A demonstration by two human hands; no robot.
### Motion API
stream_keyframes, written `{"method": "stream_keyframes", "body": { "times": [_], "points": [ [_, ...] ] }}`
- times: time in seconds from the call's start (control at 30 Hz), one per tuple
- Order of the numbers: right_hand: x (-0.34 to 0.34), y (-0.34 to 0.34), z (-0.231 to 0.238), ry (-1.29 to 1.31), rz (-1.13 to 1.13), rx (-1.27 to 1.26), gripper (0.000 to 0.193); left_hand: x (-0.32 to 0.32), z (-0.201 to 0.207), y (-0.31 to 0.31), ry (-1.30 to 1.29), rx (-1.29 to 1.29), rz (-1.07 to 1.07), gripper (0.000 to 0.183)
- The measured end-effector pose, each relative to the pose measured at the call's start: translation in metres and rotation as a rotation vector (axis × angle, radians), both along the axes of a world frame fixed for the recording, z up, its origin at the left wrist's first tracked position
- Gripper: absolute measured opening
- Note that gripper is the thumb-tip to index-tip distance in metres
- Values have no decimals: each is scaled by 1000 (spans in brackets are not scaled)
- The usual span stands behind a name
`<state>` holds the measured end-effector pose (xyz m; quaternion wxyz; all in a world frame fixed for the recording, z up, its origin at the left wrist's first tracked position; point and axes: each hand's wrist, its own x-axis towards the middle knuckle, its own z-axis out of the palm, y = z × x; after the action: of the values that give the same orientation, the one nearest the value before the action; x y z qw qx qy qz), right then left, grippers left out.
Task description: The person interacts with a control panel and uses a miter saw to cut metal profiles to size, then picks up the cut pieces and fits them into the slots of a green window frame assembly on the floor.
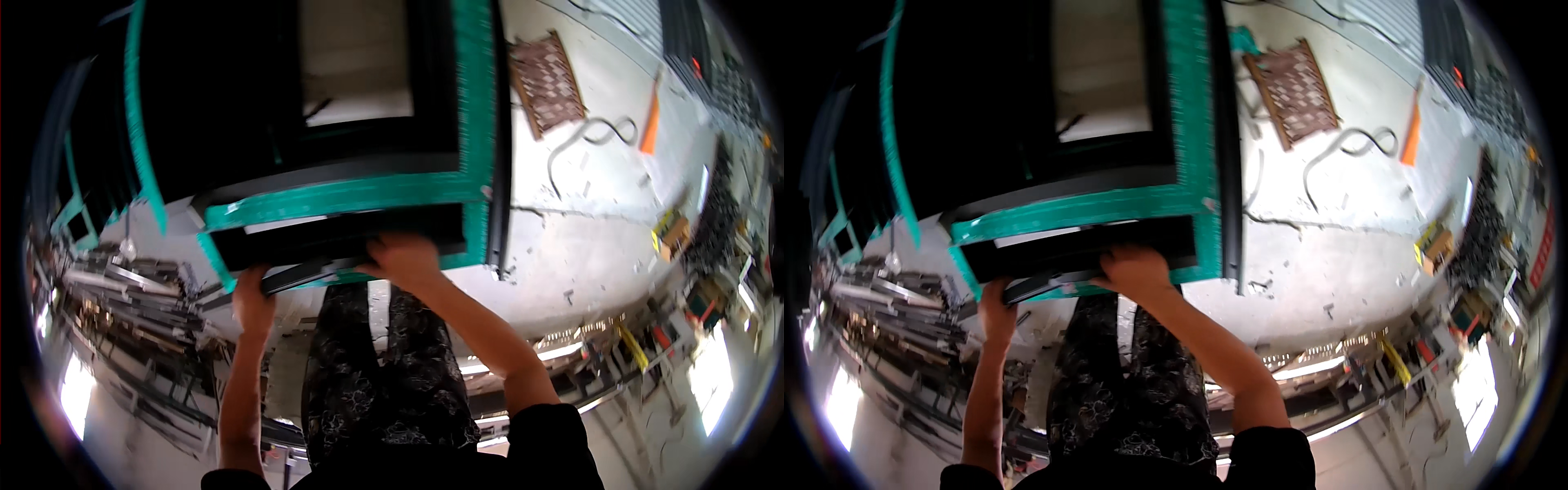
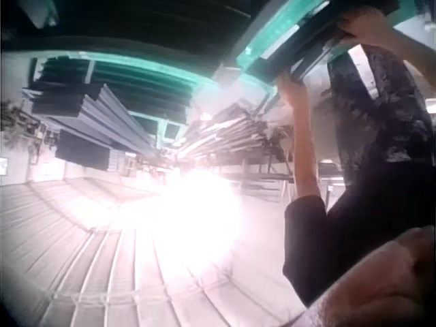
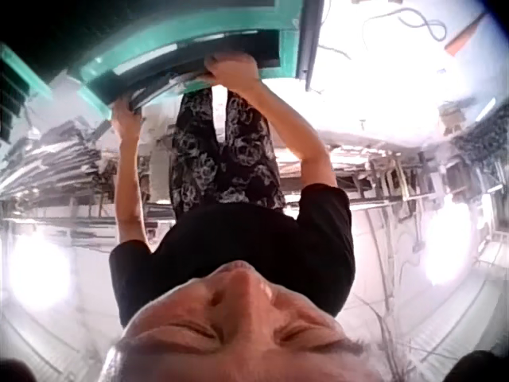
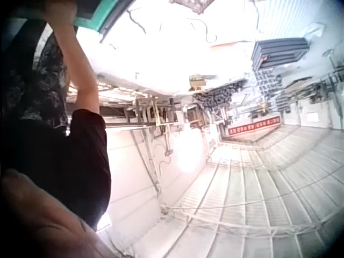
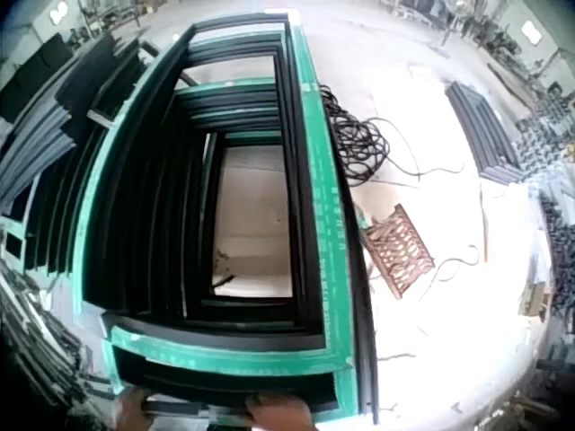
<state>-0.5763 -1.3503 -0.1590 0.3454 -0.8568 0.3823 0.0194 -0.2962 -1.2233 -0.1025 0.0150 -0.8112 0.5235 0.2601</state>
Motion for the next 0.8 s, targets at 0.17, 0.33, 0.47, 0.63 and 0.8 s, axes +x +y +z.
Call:
{"method": "stream_keyframes", "body": {
  "times": [0.17,0.33,0.47,0.63,0.8],
  "points": [
    [-18,-5,17,136,-33,-13,48,-19,51,-14,206,-13,362,40],
    [-32,23,77,16,-235,181,38,6,85,32,730,-511,989,51],
    [-19,54,116,41,-275,361,35,15,120,56,942,-726,1225,55],
    [-3,104,167,27,-110,341,31,31,145,139,1037,-989,1429,57],
    [128,176,231,-291,337,157,33,46,164,263,1269,-1446,1605,62]
  ]
}}
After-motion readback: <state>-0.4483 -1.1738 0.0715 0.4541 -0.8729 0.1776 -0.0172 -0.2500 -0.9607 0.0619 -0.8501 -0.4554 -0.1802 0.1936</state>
